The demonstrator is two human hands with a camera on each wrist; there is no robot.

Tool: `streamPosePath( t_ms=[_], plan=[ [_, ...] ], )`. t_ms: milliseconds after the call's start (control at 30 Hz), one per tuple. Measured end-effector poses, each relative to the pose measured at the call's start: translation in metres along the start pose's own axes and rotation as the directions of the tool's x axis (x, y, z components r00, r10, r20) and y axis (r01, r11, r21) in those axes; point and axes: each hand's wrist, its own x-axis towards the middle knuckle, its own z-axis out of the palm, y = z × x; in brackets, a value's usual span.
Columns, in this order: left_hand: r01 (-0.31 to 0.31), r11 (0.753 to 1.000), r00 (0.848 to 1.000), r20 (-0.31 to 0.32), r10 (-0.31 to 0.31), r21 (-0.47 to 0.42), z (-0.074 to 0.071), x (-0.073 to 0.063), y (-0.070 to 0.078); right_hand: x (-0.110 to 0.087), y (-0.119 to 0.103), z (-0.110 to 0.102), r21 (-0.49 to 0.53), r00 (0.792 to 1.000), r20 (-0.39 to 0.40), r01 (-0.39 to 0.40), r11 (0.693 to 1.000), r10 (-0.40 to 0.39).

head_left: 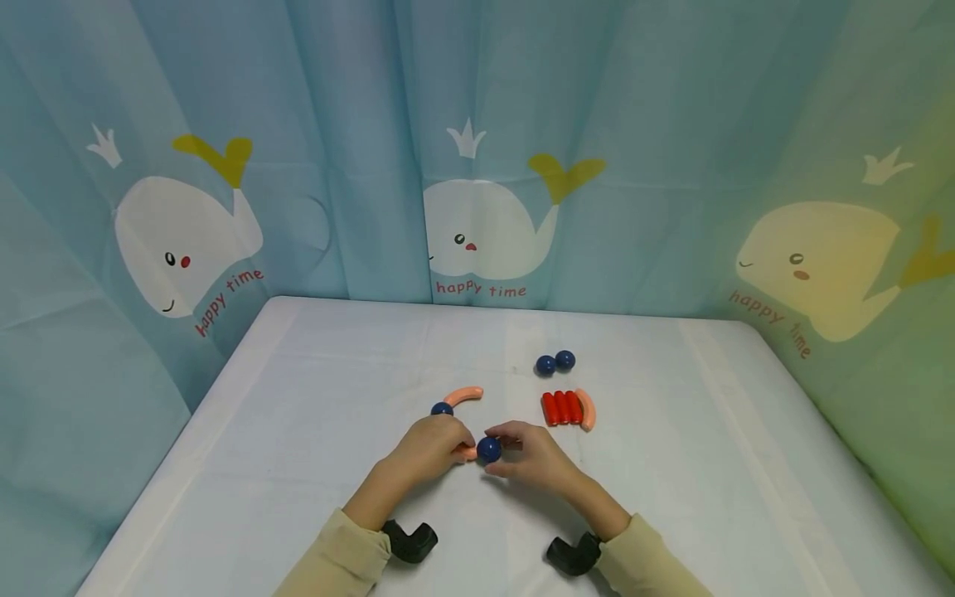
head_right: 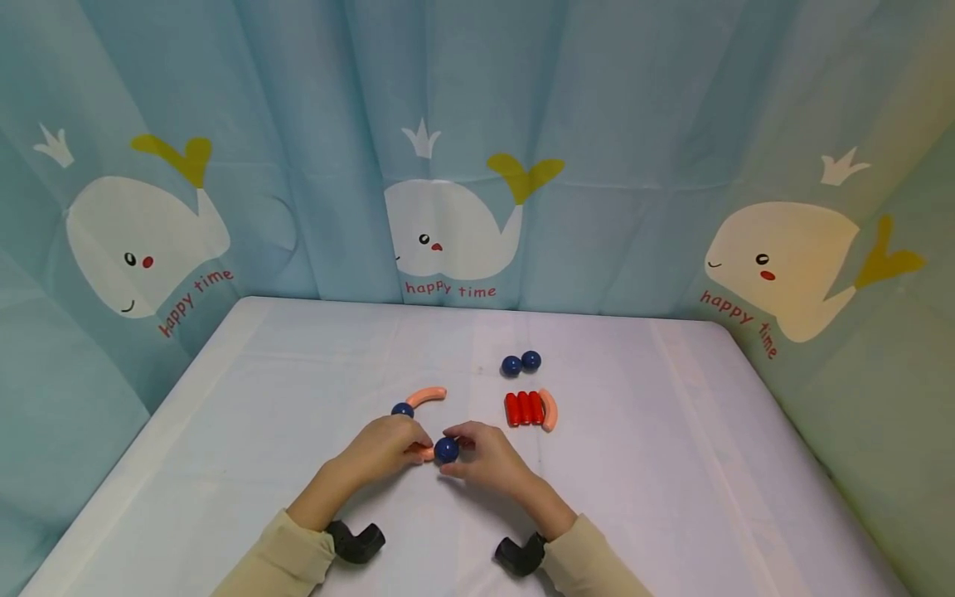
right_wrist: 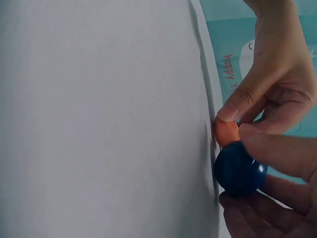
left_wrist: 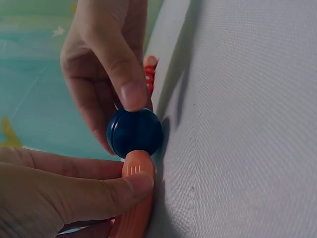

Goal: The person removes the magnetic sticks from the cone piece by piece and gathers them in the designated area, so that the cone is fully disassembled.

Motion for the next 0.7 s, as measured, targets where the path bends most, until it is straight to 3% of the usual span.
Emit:
streamPosePath(
  t_ms=[267, 367, 533, 700],
  plan=[
    [-0.004, 1.0, 1.0, -0.004, 0.004, 0.01, 0.0, 0.0, 0.001, 0.003, 0.003, 0.004, -0.044, 1.0, -0.024, 0.016, 0.999, -0.017],
    [-0.012, 1.0, 1.0, -0.005, 0.012, 0.011, 0.001, 0.001, 0.001, 0.004, 0.003, 0.0, -0.046, 0.997, -0.082, -0.01, 0.999, 0.006],
    [-0.038, 0.999, 0.999, -0.017, 0.039, 0.013, 0.002, 0.002, 0.002, 0.004, 0.005, -0.019, -0.001, 0.966, -0.248, -0.08, 0.997, 0.077],
    [-0.048, 0.999, 0.999, -0.019, 0.048, 0.013, 0.003, 0.002, 0.001, 0.004, 0.012, -0.045, 0.018, 0.944, -0.301, -0.137, 0.99, 0.136]
  ],
)
